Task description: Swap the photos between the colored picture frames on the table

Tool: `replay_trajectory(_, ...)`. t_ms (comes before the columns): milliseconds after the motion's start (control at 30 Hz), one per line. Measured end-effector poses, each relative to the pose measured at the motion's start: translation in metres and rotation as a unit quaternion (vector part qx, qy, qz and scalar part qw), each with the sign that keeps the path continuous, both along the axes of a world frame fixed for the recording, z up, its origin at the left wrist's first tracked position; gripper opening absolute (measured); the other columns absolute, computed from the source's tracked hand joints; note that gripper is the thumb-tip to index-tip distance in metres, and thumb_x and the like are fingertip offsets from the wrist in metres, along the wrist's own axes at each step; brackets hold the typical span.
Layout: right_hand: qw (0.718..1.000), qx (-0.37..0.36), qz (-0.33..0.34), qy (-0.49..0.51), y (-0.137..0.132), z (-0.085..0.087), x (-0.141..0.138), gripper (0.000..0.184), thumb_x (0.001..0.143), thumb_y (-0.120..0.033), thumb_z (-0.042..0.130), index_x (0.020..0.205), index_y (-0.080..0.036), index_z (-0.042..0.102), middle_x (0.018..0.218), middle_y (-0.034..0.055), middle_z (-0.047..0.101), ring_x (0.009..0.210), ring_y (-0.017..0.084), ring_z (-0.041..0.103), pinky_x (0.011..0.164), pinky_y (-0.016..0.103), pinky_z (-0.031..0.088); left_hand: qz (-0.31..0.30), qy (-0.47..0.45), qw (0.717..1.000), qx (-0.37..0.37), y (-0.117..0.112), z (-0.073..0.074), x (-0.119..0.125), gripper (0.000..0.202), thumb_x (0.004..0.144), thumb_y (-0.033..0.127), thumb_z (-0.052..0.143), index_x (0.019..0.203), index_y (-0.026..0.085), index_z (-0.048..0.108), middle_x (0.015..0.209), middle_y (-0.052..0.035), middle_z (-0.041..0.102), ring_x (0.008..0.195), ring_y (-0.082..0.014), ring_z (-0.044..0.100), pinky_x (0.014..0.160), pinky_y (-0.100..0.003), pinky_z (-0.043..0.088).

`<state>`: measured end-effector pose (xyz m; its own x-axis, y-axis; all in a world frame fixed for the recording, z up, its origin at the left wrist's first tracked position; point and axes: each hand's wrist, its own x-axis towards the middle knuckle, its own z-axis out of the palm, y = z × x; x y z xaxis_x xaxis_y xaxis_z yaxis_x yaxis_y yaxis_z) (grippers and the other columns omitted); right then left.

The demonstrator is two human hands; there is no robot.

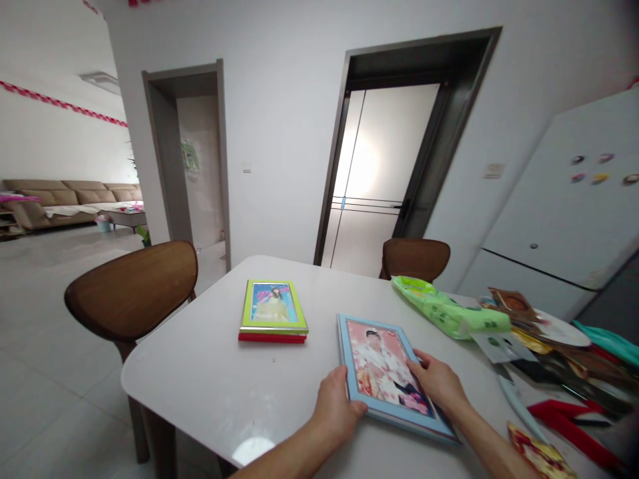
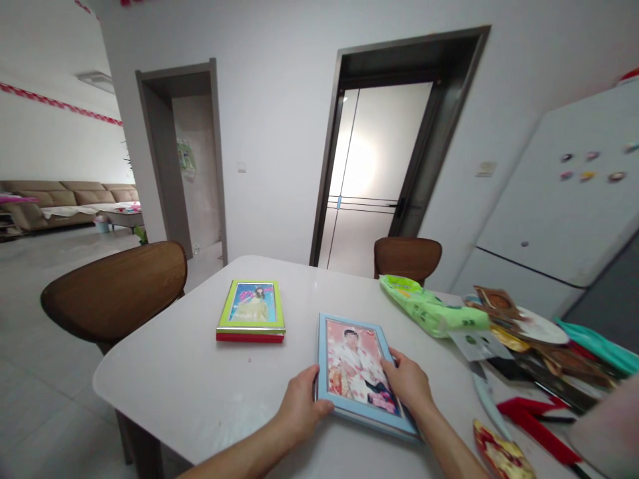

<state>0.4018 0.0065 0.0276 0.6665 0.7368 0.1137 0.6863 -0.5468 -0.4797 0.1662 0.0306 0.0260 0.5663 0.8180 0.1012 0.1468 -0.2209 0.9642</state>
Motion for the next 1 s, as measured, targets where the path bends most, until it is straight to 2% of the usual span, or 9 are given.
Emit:
replay_trajectory(200, 0.995, -0.062, 0.000, -0.074, 0.003, -0.008, 0.001, 0.051, 0.070, -0.035, 0.038, 0.107, -0.007, 0.055, 0.099, 0.0167, 0.062, 0.092, 0.029, 0.056, 0.076, 0.035, 0.041, -0.001, 0.070, 0.997, 0.045, -0.002, 0.003, 0.000, 0.036, 0.056, 0.008, 0.058, 0.091, 0.015, 0.055, 0.098, -0.0069, 0.055, 0.091, -0.0260, 0.049, 0.084, -0.034, 0.035)
replay_trajectory(367, 0.989, -0.072, 0.022, -0.127, 0.006, 0.007, -0.011, 0.041, 0.069, -0.027, 0.041, 0.098, -0.005, 0.060, 0.089, 0.0197, 0.064, 0.083, 0.032, 0.059, 0.073, 0.039, 0.042, 0.011, 0.056, 0.998, 0.024, 0.005, -0.002, -0.018, 0.039, 0.056, 0.011, 0.061, 0.095, 0.015, 0.057, 0.103, -0.0073, 0.057, 0.100, -0.0274, 0.046, 0.090, -0.035, 0.031)
replay_trajectory(467, 0.983, -0.023, 0.081, -0.161, 0.023, 0.021, -0.051, 0.044, 0.074, -0.028, 0.037, 0.104, -0.001, 0.055, 0.101, 0.0227, 0.058, 0.095, 0.032, 0.053, 0.084, 0.041, 0.035, 0.066, 0.019, 0.998, -0.008, 0.021, -0.007, -0.045, 0.046, 0.060, 0.015, 0.062, 0.105, 0.015, 0.052, 0.115, -0.0088, 0.052, 0.109, -0.0268, 0.041, 0.096, -0.036, 0.025)
replay_trajectory(500, 0.979, 0.001, 0.119, -0.167, 0.033, 0.024, -0.071, 0.044, 0.076, -0.030, 0.035, 0.107, -0.003, 0.053, 0.107, 0.0198, 0.056, 0.100, 0.028, 0.050, 0.088, 0.038, 0.033, 0.089, 0.004, 0.996, -0.022, 0.028, -0.009, -0.054, 0.046, 0.062, 0.016, 0.062, 0.107, 0.014, 0.051, 0.116, -0.0093, 0.050, 0.110, -0.0261, 0.040, 0.096, -0.036, 0.025)
replay_trajectory(633, 0.934, 0.053, 0.316, -0.160, 0.082, 0.033, -0.167, 0.036, 0.075, -0.031, 0.044, 0.108, -0.019, 0.052, 0.108, 0.0044, 0.057, 0.100, 0.015, 0.048, 0.087, 0.025, 0.033, 0.173, -0.066, 0.978, -0.097, 0.058, -0.012, -0.087, 0.036, 0.072, 0.015, 0.057, 0.107, 0.012, 0.048, 0.109, -0.0107, 0.054, 0.102, -0.0223, 0.048, 0.089, -0.034, 0.035)
replay_trajectory(733, 0.907, 0.079, 0.379, -0.162, 0.108, 0.036, -0.223, 0.036, 0.070, -0.024, 0.052, 0.105, -0.020, 0.053, 0.105, 0.0063, 0.056, 0.098, 0.019, 0.046, 0.084, 0.031, 0.033, 0.206, -0.128, 0.958, -0.153, 0.073, -0.009, -0.104, 0.025, 0.081, 0.023, 0.051, 0.103, 0.012, 0.049, 0.099, -0.0073, 0.056, 0.086, -0.0183, 0.056, 0.075, -0.035, 0.044)
replay_trajectory(833, 0.897, 0.090, 0.402, -0.160, 0.110, 0.038, -0.249, 0.023, 0.067, -0.015, 0.052, 0.089, -0.016, 0.057, 0.090, 0.0093, 0.058, 0.089, 0.023, 0.048, 0.076, 0.035, 0.035, 0.219, -0.204, 0.936, -0.183, 0.078, -0.001, -0.117, 0.025, 0.081, 0.032, 0.052, 0.095, 0.012, 0.052, 0.085, -0.0040, 0.059, 0.072, -0.0142, 0.059, 0.065, -0.030, 0.047)
replay_trajectory(933, 0.884, 0.092, 0.433, -0.147, 0.089, 0.039, -0.256, 0.014, 0.065, -0.017, 0.054, 0.080, -0.017, 0.057, 0.083, 0.0063, 0.057, 0.083, 0.021, 0.048, 0.073, 0.033, 0.036, 0.219, -0.285, 0.916, -0.175, 0.070, 0.009, -0.127, 0.030, 0.073, 0.036, 0.057, 0.092, 0.013, 0.054, 0.086, -0.0058, 0.062, 0.076, -0.0160, 0.060, 0.067, -0.025, 0.047)
replay_trajectory(1000, 0.879, 0.091, 0.448, -0.134, 0.071, 0.041, -0.255, 0.015, 0.065, -0.022, 0.056, 0.080, -0.019, 0.056, 0.086, 0.0054, 0.057, 0.084, 0.020, 0.049, 0.074, 0.032, 0.037, 0.217, -0.323, 0.908, -0.158, 0.057, 0.017, -0.130, 0.034, 0.070, 0.036, 0.056, 0.095, 0.013, 0.054, 0.092, -0.0071, 0.062, 0.083, -0.0190, 0.059, 0.070, -0.026, 0.046)
